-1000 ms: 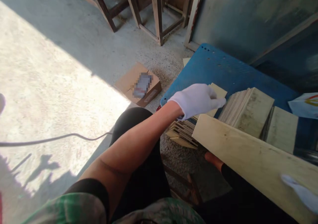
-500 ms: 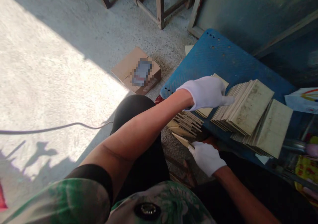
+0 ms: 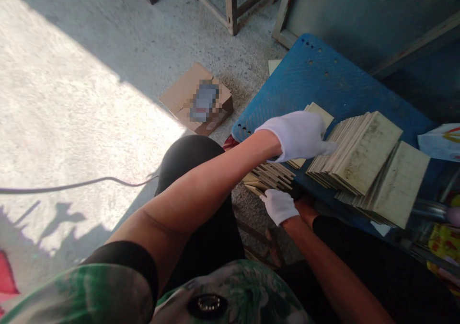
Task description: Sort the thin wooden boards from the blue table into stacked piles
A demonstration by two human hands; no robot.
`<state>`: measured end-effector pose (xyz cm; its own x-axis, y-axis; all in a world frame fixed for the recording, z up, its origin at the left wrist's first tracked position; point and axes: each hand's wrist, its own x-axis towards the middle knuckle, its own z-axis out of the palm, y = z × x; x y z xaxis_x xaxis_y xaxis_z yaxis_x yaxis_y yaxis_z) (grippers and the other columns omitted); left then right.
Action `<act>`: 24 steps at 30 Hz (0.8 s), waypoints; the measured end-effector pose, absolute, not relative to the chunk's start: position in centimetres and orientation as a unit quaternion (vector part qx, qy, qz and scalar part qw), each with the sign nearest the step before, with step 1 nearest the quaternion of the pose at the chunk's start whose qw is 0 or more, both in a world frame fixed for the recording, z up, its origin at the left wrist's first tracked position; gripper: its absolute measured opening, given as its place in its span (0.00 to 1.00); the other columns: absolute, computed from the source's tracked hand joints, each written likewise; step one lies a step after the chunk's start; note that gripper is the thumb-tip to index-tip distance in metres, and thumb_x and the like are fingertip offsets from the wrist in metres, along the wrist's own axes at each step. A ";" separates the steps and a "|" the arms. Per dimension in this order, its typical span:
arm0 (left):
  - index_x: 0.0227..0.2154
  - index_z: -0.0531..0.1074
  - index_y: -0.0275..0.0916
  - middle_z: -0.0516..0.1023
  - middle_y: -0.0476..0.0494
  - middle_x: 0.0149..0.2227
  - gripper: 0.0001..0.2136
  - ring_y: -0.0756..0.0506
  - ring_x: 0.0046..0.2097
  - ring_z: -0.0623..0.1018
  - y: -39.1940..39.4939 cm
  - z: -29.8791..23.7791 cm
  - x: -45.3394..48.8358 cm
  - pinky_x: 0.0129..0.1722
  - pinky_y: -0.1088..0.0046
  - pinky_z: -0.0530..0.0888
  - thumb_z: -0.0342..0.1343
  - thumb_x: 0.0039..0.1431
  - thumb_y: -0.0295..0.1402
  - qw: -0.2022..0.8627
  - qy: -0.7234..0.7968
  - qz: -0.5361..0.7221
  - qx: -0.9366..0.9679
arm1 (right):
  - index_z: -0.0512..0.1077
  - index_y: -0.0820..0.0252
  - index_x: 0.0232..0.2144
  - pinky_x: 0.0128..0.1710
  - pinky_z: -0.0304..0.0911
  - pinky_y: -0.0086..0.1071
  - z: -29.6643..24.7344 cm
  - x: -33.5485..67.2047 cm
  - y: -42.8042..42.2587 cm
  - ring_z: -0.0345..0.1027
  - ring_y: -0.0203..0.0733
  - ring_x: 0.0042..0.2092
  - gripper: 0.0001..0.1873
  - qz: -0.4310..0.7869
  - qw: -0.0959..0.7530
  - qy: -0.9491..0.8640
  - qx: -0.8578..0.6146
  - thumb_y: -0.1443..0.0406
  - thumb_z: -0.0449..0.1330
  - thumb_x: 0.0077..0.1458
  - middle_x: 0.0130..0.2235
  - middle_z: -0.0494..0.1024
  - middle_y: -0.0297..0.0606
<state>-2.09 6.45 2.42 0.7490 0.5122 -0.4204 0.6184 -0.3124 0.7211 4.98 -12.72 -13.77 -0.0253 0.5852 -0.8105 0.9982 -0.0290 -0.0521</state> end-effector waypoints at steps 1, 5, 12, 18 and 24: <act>0.40 0.79 0.35 0.80 0.37 0.40 0.15 0.39 0.49 0.74 6.4 2.4 -2.1 0.48 0.68 0.67 0.54 0.59 0.38 0.472 0.354 -0.060 0.806 | 0.73 0.62 0.40 0.39 0.66 0.36 -13.7 5.1 -12.9 0.76 0.49 0.41 0.20 -0.323 0.293 0.635 0.638 0.56 0.46 0.65 0.40 0.78 0.51; 0.43 0.79 0.35 0.80 0.37 0.41 0.17 0.39 0.49 0.74 6.4 2.4 -1.9 0.48 0.69 0.67 0.54 0.59 0.41 0.464 0.367 -0.069 0.803 | 0.73 0.57 0.37 0.34 0.62 0.31 -12.7 6.2 -13.3 0.75 0.45 0.37 0.19 -0.293 0.252 0.653 0.651 0.53 0.47 0.65 0.38 0.79 0.42; 0.45 0.78 0.35 0.80 0.38 0.40 0.20 0.42 0.46 0.75 7.2 2.3 -2.1 0.47 0.69 0.67 0.47 0.62 0.43 0.421 0.331 -0.076 0.841 | 0.76 0.49 0.38 0.32 0.56 0.29 -10.9 11.5 -9.8 0.71 0.40 0.36 0.23 -0.277 0.117 0.492 0.817 0.46 0.48 0.62 0.39 0.80 0.35; 0.45 0.78 0.34 0.80 0.35 0.43 0.18 0.42 0.46 0.76 6.8 -1.1 -0.1 0.48 0.70 0.68 0.45 0.63 0.33 0.393 0.359 -0.100 0.841 | 0.76 0.59 0.32 0.35 0.54 0.30 -13.0 15.6 -7.3 0.71 0.43 0.41 0.20 -0.286 0.095 0.486 0.821 0.54 0.50 0.62 0.37 0.79 0.45; 0.49 0.75 0.27 0.77 0.26 0.49 0.20 0.36 0.52 0.75 5.4 -8.7 3.0 0.52 0.67 0.70 0.53 0.53 0.25 0.357 0.369 -0.215 0.831 | 0.77 0.63 0.38 0.39 0.58 0.28 -16.5 16.2 -6.1 0.71 0.41 0.42 0.17 -0.325 0.000 0.391 0.861 0.58 0.54 0.58 0.38 0.79 0.46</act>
<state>3.02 5.38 -8.66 0.6350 0.4589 -0.6214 0.7667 -0.4728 0.4343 16.20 -6.14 -16.54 0.4827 0.6733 -0.5601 0.6727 -0.6945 -0.2552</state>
